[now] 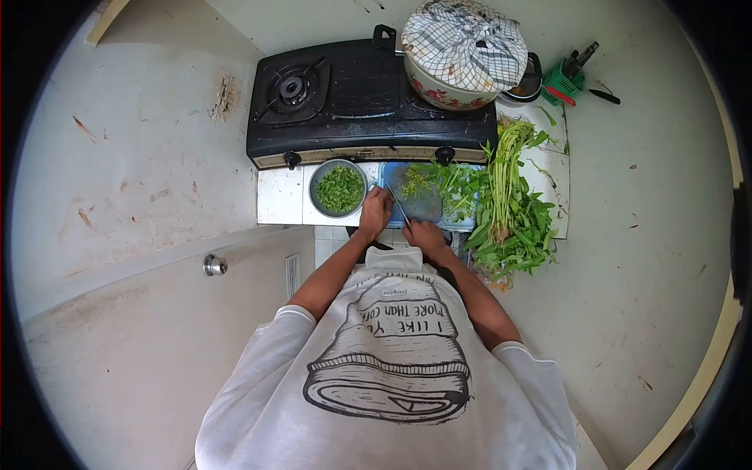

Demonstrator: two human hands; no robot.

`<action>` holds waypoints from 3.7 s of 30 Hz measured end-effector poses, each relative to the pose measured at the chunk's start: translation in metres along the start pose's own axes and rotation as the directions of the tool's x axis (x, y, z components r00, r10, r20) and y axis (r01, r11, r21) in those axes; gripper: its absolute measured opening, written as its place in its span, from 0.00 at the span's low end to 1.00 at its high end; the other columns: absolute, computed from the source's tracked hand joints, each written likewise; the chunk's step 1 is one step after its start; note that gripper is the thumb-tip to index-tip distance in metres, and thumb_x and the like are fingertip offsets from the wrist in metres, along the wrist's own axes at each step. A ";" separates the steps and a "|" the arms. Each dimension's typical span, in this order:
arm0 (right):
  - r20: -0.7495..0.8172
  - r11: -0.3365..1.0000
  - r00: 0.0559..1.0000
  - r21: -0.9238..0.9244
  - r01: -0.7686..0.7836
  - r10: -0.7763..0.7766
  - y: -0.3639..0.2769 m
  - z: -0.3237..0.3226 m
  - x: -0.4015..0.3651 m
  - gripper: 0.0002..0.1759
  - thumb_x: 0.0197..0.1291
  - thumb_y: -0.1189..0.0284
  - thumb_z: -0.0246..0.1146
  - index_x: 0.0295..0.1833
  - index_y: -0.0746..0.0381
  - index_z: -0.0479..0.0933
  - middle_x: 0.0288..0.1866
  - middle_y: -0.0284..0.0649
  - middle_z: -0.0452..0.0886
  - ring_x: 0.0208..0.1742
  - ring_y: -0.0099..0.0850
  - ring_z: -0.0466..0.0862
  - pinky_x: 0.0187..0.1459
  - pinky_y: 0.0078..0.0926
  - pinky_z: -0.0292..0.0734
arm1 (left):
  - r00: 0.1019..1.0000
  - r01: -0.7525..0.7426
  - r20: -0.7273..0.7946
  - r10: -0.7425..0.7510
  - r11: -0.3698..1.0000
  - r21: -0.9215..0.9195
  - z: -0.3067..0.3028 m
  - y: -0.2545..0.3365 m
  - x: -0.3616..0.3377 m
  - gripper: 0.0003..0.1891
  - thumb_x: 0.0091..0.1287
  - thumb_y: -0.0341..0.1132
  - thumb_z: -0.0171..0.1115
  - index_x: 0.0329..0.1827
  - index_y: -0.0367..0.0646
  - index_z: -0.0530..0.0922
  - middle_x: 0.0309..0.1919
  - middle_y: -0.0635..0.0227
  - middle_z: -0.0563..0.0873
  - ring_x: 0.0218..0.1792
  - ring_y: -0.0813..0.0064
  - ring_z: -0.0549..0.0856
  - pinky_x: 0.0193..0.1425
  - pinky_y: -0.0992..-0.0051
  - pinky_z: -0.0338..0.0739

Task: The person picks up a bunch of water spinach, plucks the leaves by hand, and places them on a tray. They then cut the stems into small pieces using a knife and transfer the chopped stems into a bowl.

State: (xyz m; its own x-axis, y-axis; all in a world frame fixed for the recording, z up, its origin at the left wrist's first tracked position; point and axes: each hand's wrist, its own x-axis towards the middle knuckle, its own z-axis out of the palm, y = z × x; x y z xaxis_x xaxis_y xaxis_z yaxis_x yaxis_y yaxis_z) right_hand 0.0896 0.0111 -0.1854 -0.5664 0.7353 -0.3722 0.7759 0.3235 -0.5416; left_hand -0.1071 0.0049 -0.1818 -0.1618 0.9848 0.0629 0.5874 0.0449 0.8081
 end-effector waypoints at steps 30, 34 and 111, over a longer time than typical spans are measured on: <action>0.088 0.999 0.995 -0.020 -0.050 0.051 -0.001 -0.013 -0.010 0.25 0.72 0.52 0.58 0.48 0.66 0.82 0.38 0.59 0.88 0.42 0.59 0.90 0.48 0.60 0.84 | 1.000 -0.002 0.006 0.002 0.999 0.047 0.003 -0.011 -0.004 0.05 0.62 0.19 0.61 0.40 0.34 0.83 0.39 0.48 0.80 0.41 0.44 0.83 0.47 0.54 0.79; 0.057 1.000 0.998 -0.022 -0.010 0.011 0.002 -0.006 -0.007 0.23 0.73 0.54 0.57 0.47 0.66 0.81 0.34 0.62 0.87 0.39 0.62 0.88 0.45 0.60 0.84 | 0.999 0.042 -0.015 -0.042 0.999 0.008 -0.002 0.000 -0.003 0.05 0.62 0.19 0.62 0.39 0.33 0.83 0.38 0.49 0.81 0.40 0.45 0.84 0.47 0.54 0.79; 0.034 0.997 0.998 -0.056 -0.058 0.060 -0.008 -0.005 0.008 0.26 0.74 0.52 0.57 0.45 0.68 0.84 0.39 0.60 0.88 0.43 0.57 0.90 0.48 0.56 0.84 | 0.999 0.036 0.004 -0.036 0.999 0.031 -0.005 0.002 -0.005 0.04 0.66 0.21 0.62 0.41 0.35 0.81 0.39 0.49 0.81 0.40 0.42 0.84 0.46 0.50 0.79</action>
State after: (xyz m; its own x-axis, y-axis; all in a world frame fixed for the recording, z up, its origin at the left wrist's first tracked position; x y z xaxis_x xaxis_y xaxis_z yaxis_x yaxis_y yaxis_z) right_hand 0.0803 0.0168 -0.1805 -0.5282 0.7329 -0.4289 0.8216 0.3135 -0.4760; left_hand -0.1089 -0.0012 -0.1774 -0.1795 0.9833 0.0314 0.6055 0.0852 0.7913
